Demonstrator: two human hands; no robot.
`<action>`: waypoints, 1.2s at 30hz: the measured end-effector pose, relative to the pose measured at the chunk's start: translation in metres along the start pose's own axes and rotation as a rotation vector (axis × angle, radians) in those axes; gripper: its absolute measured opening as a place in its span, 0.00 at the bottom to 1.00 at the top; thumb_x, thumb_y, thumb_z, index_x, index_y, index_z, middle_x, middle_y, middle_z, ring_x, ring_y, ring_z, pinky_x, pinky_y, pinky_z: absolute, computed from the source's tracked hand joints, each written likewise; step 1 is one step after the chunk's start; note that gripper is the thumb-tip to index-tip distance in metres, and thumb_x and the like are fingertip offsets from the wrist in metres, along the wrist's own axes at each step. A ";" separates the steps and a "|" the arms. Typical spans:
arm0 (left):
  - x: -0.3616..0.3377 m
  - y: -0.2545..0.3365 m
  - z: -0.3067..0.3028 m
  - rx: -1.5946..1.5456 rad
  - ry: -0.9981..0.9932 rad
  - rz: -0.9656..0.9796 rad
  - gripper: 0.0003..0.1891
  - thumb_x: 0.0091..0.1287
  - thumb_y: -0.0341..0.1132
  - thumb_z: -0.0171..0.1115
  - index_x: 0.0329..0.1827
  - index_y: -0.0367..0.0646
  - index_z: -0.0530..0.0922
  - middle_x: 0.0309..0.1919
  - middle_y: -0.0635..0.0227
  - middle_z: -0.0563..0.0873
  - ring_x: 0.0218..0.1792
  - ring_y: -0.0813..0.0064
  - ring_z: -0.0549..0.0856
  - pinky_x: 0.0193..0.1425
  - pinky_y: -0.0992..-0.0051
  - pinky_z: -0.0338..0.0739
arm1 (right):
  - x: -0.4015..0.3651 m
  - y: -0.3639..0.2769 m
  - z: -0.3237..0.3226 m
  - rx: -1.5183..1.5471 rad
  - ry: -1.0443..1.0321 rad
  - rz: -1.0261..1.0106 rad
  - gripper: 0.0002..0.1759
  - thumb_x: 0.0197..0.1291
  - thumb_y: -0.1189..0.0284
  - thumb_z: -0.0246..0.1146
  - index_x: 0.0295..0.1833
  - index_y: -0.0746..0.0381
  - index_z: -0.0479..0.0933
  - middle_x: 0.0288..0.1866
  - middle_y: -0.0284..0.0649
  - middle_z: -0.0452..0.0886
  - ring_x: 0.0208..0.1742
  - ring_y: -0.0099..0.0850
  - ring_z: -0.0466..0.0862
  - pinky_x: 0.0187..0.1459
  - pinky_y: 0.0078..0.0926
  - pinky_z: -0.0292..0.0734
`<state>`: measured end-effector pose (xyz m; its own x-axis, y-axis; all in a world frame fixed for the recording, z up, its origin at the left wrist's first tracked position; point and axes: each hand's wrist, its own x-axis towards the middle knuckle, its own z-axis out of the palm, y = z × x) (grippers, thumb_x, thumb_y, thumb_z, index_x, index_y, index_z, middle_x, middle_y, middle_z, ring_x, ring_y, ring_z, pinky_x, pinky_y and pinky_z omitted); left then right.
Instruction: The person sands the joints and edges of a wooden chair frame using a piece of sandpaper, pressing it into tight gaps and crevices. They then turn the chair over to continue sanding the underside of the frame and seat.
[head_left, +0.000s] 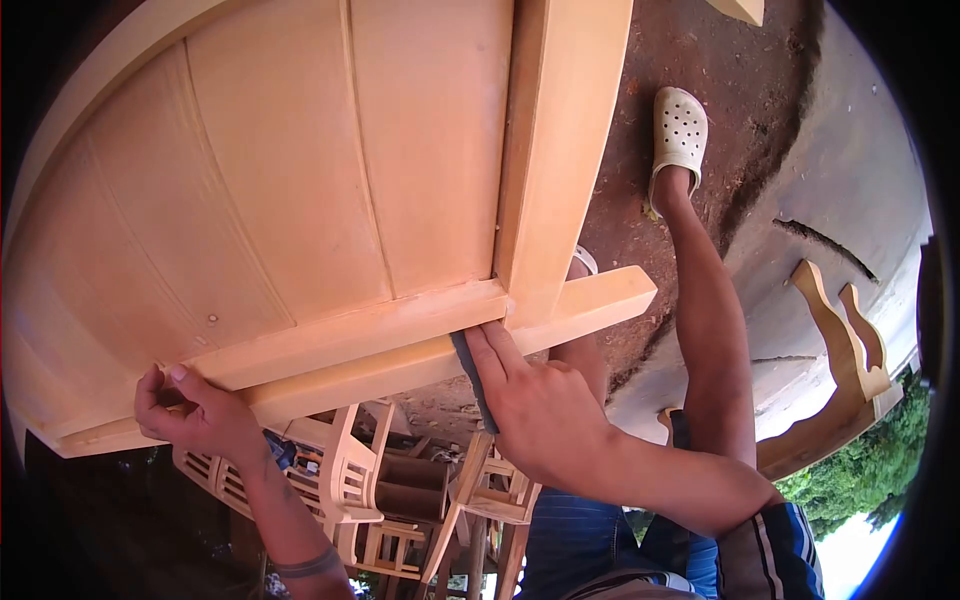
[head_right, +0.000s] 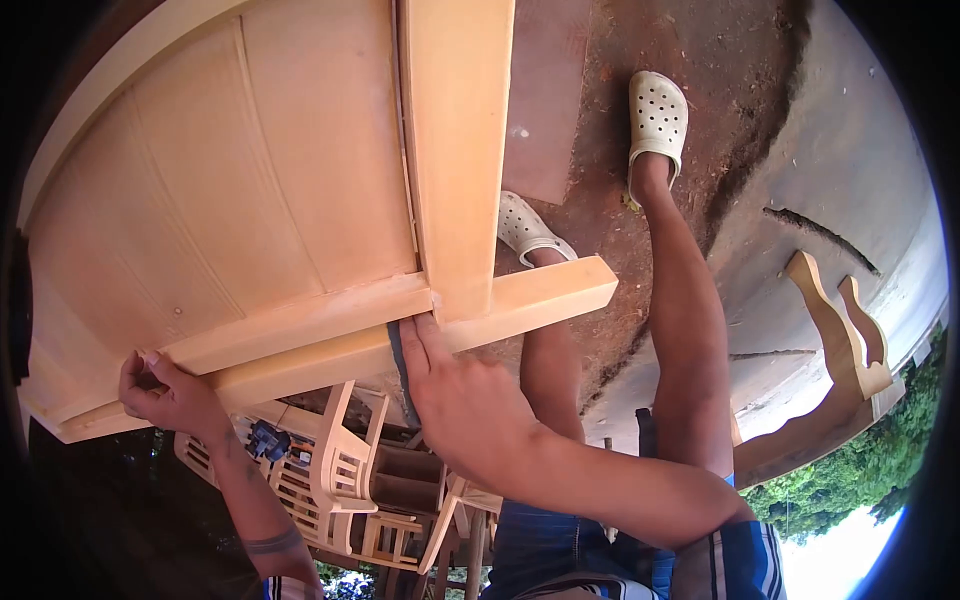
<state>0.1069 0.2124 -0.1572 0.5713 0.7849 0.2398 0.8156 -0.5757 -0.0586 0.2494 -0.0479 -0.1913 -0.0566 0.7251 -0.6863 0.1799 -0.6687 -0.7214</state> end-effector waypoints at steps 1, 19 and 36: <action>0.001 -0.001 0.000 0.002 -0.004 0.014 0.13 0.72 0.34 0.58 0.54 0.37 0.73 0.47 0.61 0.70 0.39 0.73 0.71 0.46 0.72 0.70 | 0.010 0.001 0.009 0.001 -0.018 0.043 0.40 0.49 0.77 0.58 0.69 0.81 0.57 0.70 0.68 0.62 0.37 0.47 0.86 0.36 0.36 0.83; 0.007 -0.005 -0.003 0.043 0.012 0.158 0.14 0.62 0.32 0.61 0.50 0.41 0.74 0.50 0.59 0.78 0.56 0.54 0.71 0.62 0.54 0.60 | 0.012 -0.037 0.017 0.001 0.074 -0.029 0.43 0.51 0.78 0.58 0.75 0.68 0.52 0.70 0.59 0.64 0.49 0.58 0.82 0.48 0.52 0.79; 0.007 -0.003 -0.006 0.025 0.070 0.162 0.14 0.60 0.34 0.63 0.48 0.44 0.74 0.46 0.61 0.79 0.53 0.55 0.74 0.62 0.53 0.62 | -0.102 0.011 0.000 -0.084 -0.272 -0.151 0.40 0.50 0.83 0.55 0.73 0.61 0.62 0.74 0.52 0.65 0.53 0.50 0.82 0.53 0.45 0.79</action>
<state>0.1081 0.2184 -0.1492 0.6885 0.6637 0.2924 0.7158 -0.6868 -0.1263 0.2574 -0.1294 -0.1289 -0.3476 0.7369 -0.5797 0.2293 -0.5327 -0.8146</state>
